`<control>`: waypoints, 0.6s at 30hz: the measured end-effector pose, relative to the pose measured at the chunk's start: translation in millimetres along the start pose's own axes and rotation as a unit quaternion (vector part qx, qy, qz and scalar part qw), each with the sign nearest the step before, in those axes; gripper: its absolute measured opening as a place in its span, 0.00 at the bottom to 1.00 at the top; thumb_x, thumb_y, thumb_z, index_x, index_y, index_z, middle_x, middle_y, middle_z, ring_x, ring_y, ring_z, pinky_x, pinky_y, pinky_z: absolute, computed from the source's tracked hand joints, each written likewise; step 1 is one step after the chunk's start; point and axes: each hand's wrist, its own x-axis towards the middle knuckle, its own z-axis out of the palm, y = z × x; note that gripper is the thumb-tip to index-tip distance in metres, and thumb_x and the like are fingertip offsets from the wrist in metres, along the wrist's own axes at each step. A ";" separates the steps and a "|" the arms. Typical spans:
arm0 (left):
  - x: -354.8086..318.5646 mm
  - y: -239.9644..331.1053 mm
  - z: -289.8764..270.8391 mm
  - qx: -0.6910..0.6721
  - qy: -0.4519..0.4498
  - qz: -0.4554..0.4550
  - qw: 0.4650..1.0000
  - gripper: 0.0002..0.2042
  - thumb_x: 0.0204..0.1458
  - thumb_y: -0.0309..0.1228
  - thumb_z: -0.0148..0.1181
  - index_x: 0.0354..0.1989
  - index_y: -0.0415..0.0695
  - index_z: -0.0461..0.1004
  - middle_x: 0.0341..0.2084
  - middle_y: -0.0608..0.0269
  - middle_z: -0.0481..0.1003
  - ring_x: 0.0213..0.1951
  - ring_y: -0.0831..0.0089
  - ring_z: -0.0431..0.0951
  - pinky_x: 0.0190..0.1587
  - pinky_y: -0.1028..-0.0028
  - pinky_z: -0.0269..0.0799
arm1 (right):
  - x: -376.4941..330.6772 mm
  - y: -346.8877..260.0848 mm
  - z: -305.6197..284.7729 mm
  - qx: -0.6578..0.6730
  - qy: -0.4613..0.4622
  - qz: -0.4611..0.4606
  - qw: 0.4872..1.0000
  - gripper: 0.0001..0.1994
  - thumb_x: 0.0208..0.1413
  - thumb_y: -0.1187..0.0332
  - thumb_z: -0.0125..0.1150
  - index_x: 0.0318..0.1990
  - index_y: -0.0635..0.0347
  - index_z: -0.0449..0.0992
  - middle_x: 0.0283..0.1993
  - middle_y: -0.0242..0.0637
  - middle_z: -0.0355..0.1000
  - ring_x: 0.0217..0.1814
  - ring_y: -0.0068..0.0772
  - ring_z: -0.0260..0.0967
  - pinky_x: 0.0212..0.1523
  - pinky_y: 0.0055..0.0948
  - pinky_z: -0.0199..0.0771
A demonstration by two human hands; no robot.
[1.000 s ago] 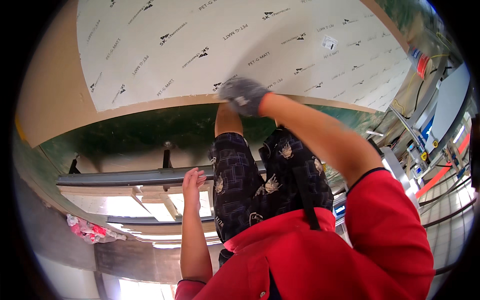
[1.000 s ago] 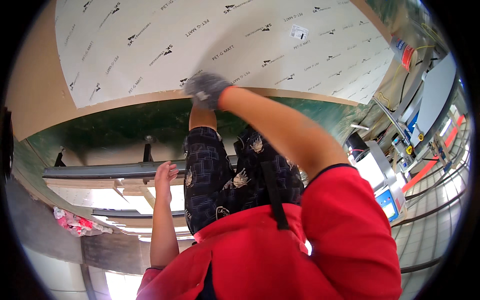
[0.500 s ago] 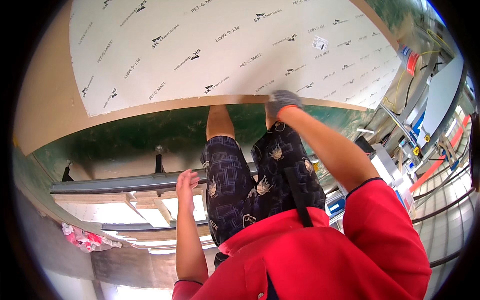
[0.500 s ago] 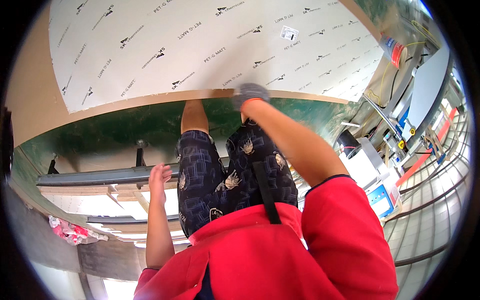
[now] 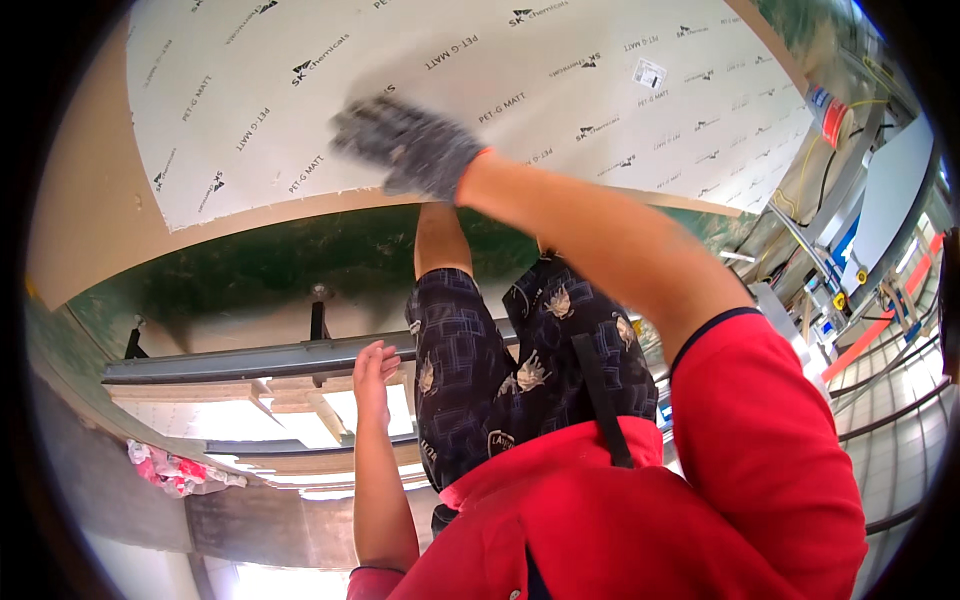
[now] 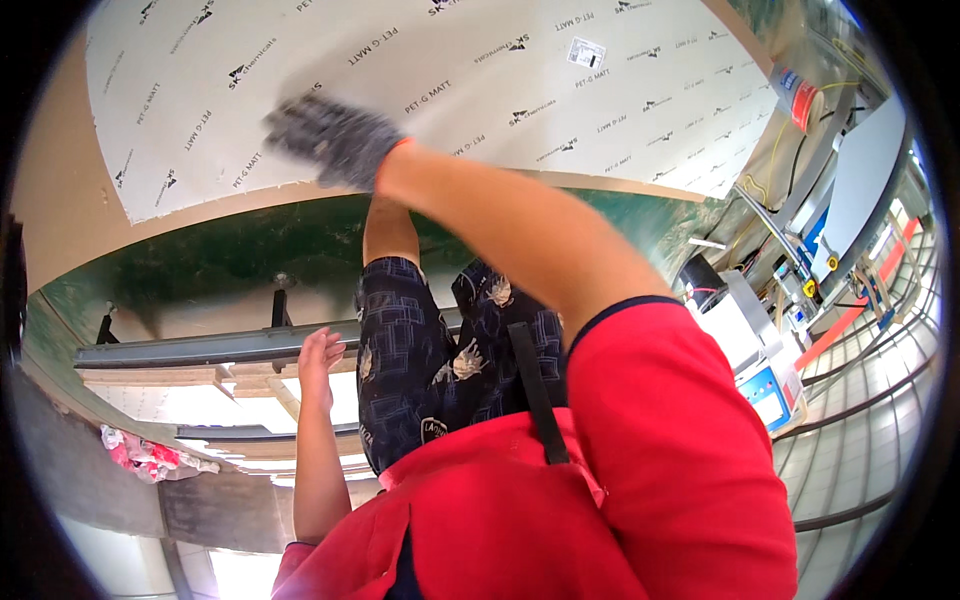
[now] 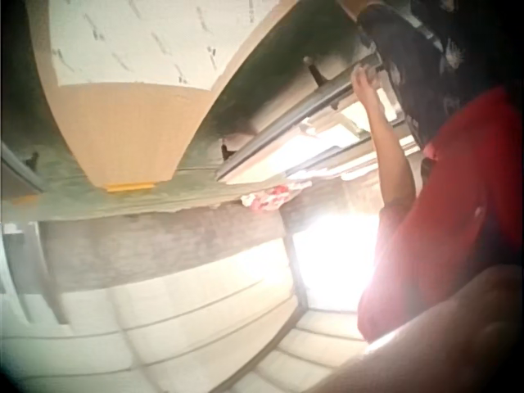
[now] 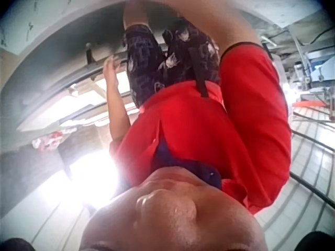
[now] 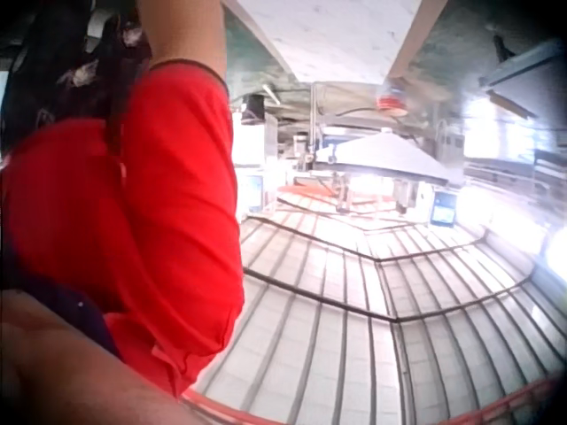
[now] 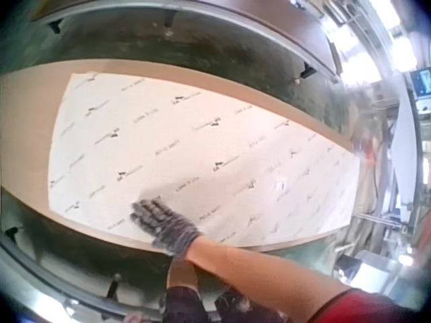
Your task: The person handles large white panels in a workshop, wiping surfaces with gloved hands, moving panels between tables, and stacking them. The person also discards a thin strip into a bin and continues to wipe and reposition panels throughout the clip.
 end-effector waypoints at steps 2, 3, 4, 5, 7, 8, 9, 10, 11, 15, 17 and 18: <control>3.9 1.0 5.6 -0.009 -0.005 0.005 1.000 0.20 0.65 0.42 0.51 0.56 0.40 0.70 0.48 0.53 0.77 0.46 0.67 0.78 0.53 0.67 0.71 | -29.8 30.5 -22.4 0.032 -0.009 0.026 0.999 0.49 0.46 0.43 0.64 0.75 0.49 0.50 0.79 0.35 0.46 0.80 0.38 0.40 0.78 0.43 0.38; -0.4 -2.0 5.7 -0.013 0.000 0.000 1.000 0.20 0.65 0.42 0.51 0.57 0.40 0.70 0.48 0.53 0.77 0.46 0.67 0.78 0.53 0.67 0.71 | -43.8 33.2 -21.5 0.042 0.008 0.042 0.998 0.50 0.45 0.42 0.63 0.74 0.48 0.51 0.78 0.34 0.46 0.80 0.39 0.42 0.78 0.44 0.39; -1.6 -2.9 7.5 -0.016 -0.001 0.002 1.000 0.20 0.64 0.42 0.51 0.57 0.40 0.70 0.48 0.53 0.77 0.46 0.67 0.78 0.53 0.68 0.71 | -57.0 35.0 -21.4 0.049 0.024 0.060 0.997 0.50 0.44 0.40 0.63 0.74 0.48 0.52 0.78 0.34 0.46 0.79 0.40 0.43 0.78 0.44 0.40; 0.0 -2.0 10.6 -0.017 -0.004 0.003 1.000 0.20 0.64 0.41 0.51 0.57 0.40 0.70 0.48 0.53 0.77 0.46 0.67 0.78 0.53 0.68 0.71 | -66.5 36.0 -27.9 0.017 -0.021 0.065 0.997 0.49 0.44 0.41 0.64 0.73 0.49 0.54 0.78 0.33 0.48 0.78 0.40 0.45 0.78 0.45 0.42; 2.2 -4.5 13.5 -0.018 -0.009 -0.001 1.000 0.19 0.64 0.41 0.51 0.57 0.40 0.70 0.48 0.53 0.77 0.46 0.68 0.77 0.53 0.68 0.70 | -90.2 38.2 -29.3 -0.002 -0.060 0.044 0.997 0.48 0.44 0.42 0.64 0.73 0.50 0.55 0.77 0.34 0.49 0.78 0.40 0.47 0.77 0.45 0.44; 1.2 -5.2 13.8 -0.018 -0.006 -0.004 1.000 0.19 0.64 0.41 0.51 0.57 0.40 0.70 0.48 0.53 0.77 0.46 0.69 0.77 0.53 0.68 0.70 | -99.9 40.5 -29.0 -0.013 -0.075 0.031 0.997 0.48 0.44 0.42 0.65 0.72 0.50 0.56 0.77 0.34 0.49 0.77 0.40 0.47 0.77 0.45 0.44; -1.6 -4.8 13.7 -0.019 -0.002 -0.008 1.000 0.19 0.64 0.41 0.51 0.57 0.40 0.70 0.48 0.54 0.77 0.46 0.69 0.77 0.54 0.68 0.70 | -108.4 42.1 -30.7 0.004 -0.076 0.036 0.996 0.45 0.46 0.44 0.65 0.72 0.50 0.57 0.77 0.34 0.50 0.77 0.40 0.48 0.77 0.45 0.45; -1.3 -1.1 14.8 -0.017 -0.005 -0.010 1.000 0.19 0.65 0.41 0.51 0.57 0.40 0.70 0.48 0.54 0.77 0.46 0.69 0.77 0.54 0.69 0.70 | -122.0 50.4 -31.7 -0.008 -0.054 0.032 0.998 0.45 0.46 0.45 0.65 0.72 0.49 0.57 0.77 0.34 0.50 0.77 0.41 0.48 0.77 0.46 0.45; 1.0 3.1 15.7 -0.018 -0.009 -0.001 1.000 0.19 0.65 0.42 0.50 0.56 0.41 0.70 0.48 0.54 0.77 0.46 0.68 0.77 0.54 0.68 0.70 | -136.5 59.9 -27.5 -0.017 -0.031 0.026 0.999 0.44 0.47 0.46 0.65 0.72 0.49 0.58 0.76 0.34 0.50 0.77 0.41 0.48 0.77 0.46 0.46; -0.4 6.3 16.6 -0.024 -0.013 0.019 0.999 0.20 0.65 0.42 0.50 0.57 0.41 0.70 0.48 0.54 0.77 0.46 0.68 0.77 0.54 0.68 0.70 | -192.2 79.9 -41.3 -0.058 -0.104 0.037 0.992 0.41 0.48 0.48 0.65 0.71 0.49 0.60 0.76 0.36 0.52 0.77 0.42 0.48 0.76 0.48 0.47; -2.4 -0.7 14.8 -0.016 -0.014 0.009 1.000 0.20 0.65 0.42 0.50 0.57 0.41 0.69 0.48 0.54 0.77 0.46 0.68 0.77 0.54 0.68 0.70 | -192.8 71.5 -45.1 -0.052 -0.109 0.050 0.991 0.41 0.48 0.49 0.65 0.71 0.49 0.60 0.76 0.36 0.52 0.77 0.43 0.48 0.76 0.48 0.48; -1.7 -3.3 14.5 -0.016 -0.015 0.006 1.000 0.20 0.65 0.42 0.50 0.57 0.41 0.69 0.48 0.54 0.77 0.46 0.68 0.77 0.54 0.68 0.70 | -191.0 69.5 -47.5 -0.049 -0.113 0.058 0.991 0.41 0.48 0.50 0.66 0.70 0.49 0.60 0.75 0.36 0.52 0.77 0.43 0.48 0.76 0.48 0.48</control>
